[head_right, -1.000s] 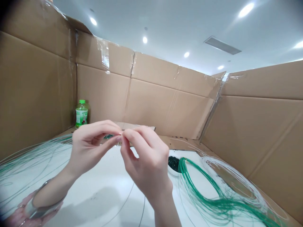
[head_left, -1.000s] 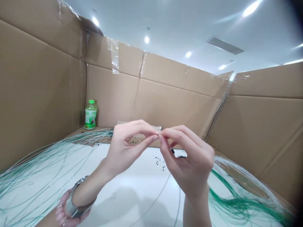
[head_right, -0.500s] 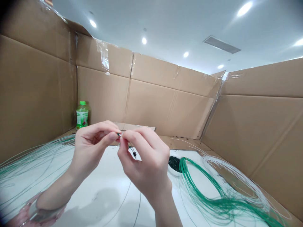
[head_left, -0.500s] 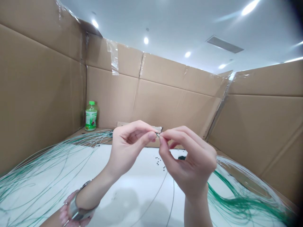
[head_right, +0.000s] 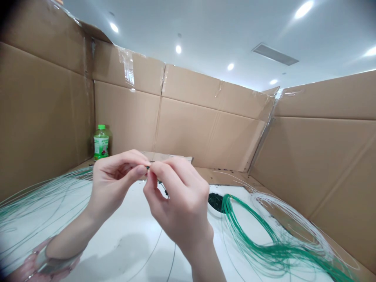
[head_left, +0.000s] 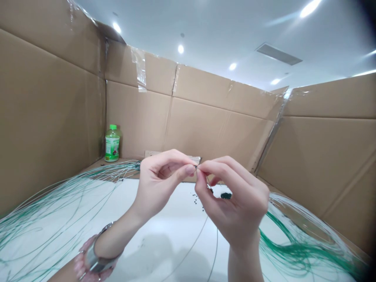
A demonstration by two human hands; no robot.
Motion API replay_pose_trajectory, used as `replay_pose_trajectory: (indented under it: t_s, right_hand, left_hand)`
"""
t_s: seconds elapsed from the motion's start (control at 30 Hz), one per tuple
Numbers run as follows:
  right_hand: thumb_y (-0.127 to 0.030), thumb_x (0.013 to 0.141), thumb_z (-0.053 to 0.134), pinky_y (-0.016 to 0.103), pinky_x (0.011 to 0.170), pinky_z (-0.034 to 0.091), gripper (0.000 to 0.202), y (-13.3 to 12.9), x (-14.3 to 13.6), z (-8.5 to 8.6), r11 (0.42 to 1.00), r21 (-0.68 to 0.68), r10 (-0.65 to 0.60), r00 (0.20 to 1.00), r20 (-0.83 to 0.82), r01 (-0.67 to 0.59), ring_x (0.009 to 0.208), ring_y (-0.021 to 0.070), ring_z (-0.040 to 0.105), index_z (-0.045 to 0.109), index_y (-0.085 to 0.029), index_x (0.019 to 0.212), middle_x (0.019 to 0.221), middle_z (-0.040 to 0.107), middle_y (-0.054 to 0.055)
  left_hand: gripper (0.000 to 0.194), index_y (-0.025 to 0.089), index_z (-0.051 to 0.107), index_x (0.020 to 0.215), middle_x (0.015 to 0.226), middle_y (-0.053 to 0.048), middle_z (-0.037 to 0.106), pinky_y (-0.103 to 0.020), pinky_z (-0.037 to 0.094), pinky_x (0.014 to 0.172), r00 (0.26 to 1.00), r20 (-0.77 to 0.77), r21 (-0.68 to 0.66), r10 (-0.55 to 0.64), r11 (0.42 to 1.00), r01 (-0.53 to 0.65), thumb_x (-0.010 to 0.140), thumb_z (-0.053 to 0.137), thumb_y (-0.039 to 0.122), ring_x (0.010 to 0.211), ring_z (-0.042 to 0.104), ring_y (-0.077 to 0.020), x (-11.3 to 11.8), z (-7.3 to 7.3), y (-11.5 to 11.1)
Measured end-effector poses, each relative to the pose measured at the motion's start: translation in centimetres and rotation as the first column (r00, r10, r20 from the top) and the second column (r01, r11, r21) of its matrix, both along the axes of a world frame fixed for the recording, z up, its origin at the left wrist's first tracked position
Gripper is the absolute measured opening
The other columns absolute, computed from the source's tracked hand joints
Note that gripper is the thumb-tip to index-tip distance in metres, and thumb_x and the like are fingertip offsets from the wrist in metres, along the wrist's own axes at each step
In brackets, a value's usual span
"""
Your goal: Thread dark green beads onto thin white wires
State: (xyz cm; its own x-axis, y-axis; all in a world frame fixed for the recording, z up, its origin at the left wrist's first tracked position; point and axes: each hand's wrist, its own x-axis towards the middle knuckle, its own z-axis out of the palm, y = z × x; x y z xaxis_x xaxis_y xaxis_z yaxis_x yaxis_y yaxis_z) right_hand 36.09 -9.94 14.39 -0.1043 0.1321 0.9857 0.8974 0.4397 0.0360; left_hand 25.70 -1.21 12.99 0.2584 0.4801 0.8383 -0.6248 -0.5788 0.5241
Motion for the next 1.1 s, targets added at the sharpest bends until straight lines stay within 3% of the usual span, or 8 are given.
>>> replay_pose_trajectory:
  t_s: [0.1, 0.2, 0.3, 0.43, 0.67, 0.77, 0.9, 1.1]
  right_hand:
    - [-0.001, 0.075, 0.060, 0.022, 0.058, 0.050, 0.013, 0.0, 0.1, 0.0, 0.999, -0.035, 0.038, 0.999, 0.002, -0.038, 0.065, 0.0089, 0.056, 0.062, -0.014, 0.075, 0.070, 0.061, 0.001]
    - [0.001, 0.075, 0.062, 0.021, 0.056, 0.052, 0.017, 0.2, 0.4, 0.0, 0.983, -0.067, 0.164, 0.983, -0.077, -0.169, 0.066, 0.0084, 0.058, 0.065, -0.016, 0.079, 0.072, 0.064, 0.000]
    - [0.001, 0.072, 0.066, 0.018, 0.058, 0.055, 0.022, 0.6, 0.6, -0.3, 0.967, -0.026, 0.246, 0.958, -0.147, -0.253, 0.065, 0.0076, 0.062, 0.066, -0.018, 0.084, 0.074, 0.068, -0.003]
    - [0.000, 0.070, 0.069, 0.016, 0.064, 0.058, 0.025, 0.9, 0.9, -0.4, 0.958, -0.018, 0.280, 0.946, -0.165, -0.286, 0.068, 0.0078, 0.066, 0.066, -0.018, 0.086, 0.078, 0.070, -0.003]
    - [-0.005, 0.075, 0.066, 0.017, 0.059, 0.055, 0.015, 1.2, 1.1, 0.1, 0.924, -0.190, 0.289, 0.931, -0.224, -0.332, 0.067, 0.0068, 0.062, 0.068, -0.018, 0.083, 0.076, 0.069, -0.003]
    - [-0.008, 0.074, 0.067, 0.014, 0.057, 0.053, 0.012, 1.4, 1.2, 0.2, 0.866, -0.271, 0.314, 0.879, -0.360, -0.421, 0.068, 0.0066, 0.062, 0.066, -0.018, 0.080, 0.075, 0.067, -0.002]
    - [-0.009, 0.072, 0.067, 0.012, 0.050, 0.048, 0.009, 1.4, 1.9, 0.6, 0.699, -0.389, 0.351, 0.762, -0.544, -0.600, 0.062, 0.0062, 0.061, 0.062, -0.016, 0.074, 0.068, 0.063, -0.003]
    - [-0.014, 0.075, 0.060, 0.015, 0.056, 0.048, 0.002, 0.7, 3.4, 1.1, 0.595, -0.700, 0.185, 0.914, -0.361, -0.396, 0.069, 0.0065, 0.060, 0.062, -0.015, 0.074, 0.074, 0.064, -0.001]
  left_hand:
    - [0.007, 0.020, 0.071, 0.074, 0.072, 0.000, 0.068, -0.013, 0.053, 0.052, 0.999, 0.001, 0.013, 0.036, 0.999, -0.036, 0.076, 0.068, 0.014, 0.062, 0.063, -0.0080, -0.1, 0.1, 0.0]
    - [0.007, 0.020, 0.071, 0.075, 0.071, 0.001, 0.069, -0.015, 0.053, 0.053, 0.998, 0.008, 0.016, 0.067, 0.998, -0.067, 0.076, 0.068, 0.015, 0.061, 0.063, -0.0079, -0.2, 0.2, 0.0]
    - [0.009, 0.021, 0.071, 0.075, 0.071, 0.002, 0.069, -0.014, 0.053, 0.053, 0.998, 0.011, 0.019, 0.060, 0.998, -0.060, 0.077, 0.067, 0.013, 0.063, 0.064, -0.0077, -0.1, 0.3, 0.1]
    - [0.010, 0.020, 0.071, 0.077, 0.073, 0.002, 0.069, -0.013, 0.051, 0.056, 0.998, -0.049, 0.045, 0.040, 0.998, -0.038, 0.077, 0.066, 0.012, 0.067, 0.064, -0.0073, -0.3, 0.4, 0.4]
    - [0.007, 0.018, 0.069, 0.073, 0.071, 0.000, 0.068, -0.016, 0.052, 0.060, 0.987, -0.079, 0.065, 0.141, 0.989, -0.136, 0.075, 0.068, 0.012, 0.067, 0.063, -0.0090, -0.7, 0.7, 0.7]
    - [0.007, 0.019, 0.069, 0.071, 0.070, 0.001, 0.069, -0.016, 0.052, 0.058, 0.988, -0.104, 0.057, 0.114, 0.992, -0.108, 0.075, 0.067, 0.013, 0.065, 0.064, -0.0091, -0.7, 0.6, 0.8]
    - [0.007, 0.019, 0.070, 0.070, 0.067, 0.000, 0.068, -0.016, 0.052, 0.052, 0.980, -0.136, 0.069, 0.142, 0.989, -0.134, 0.075, 0.067, 0.014, 0.062, 0.064, -0.0103, -0.6, 0.5, 0.9]
    - [0.009, 0.019, 0.066, 0.067, 0.061, 0.003, 0.064, -0.013, 0.047, 0.050, 0.948, -0.108, 0.131, 0.299, 0.950, -0.285, 0.075, 0.067, 0.013, 0.056, 0.058, -0.0062, 0.0, 0.0, 1.2]
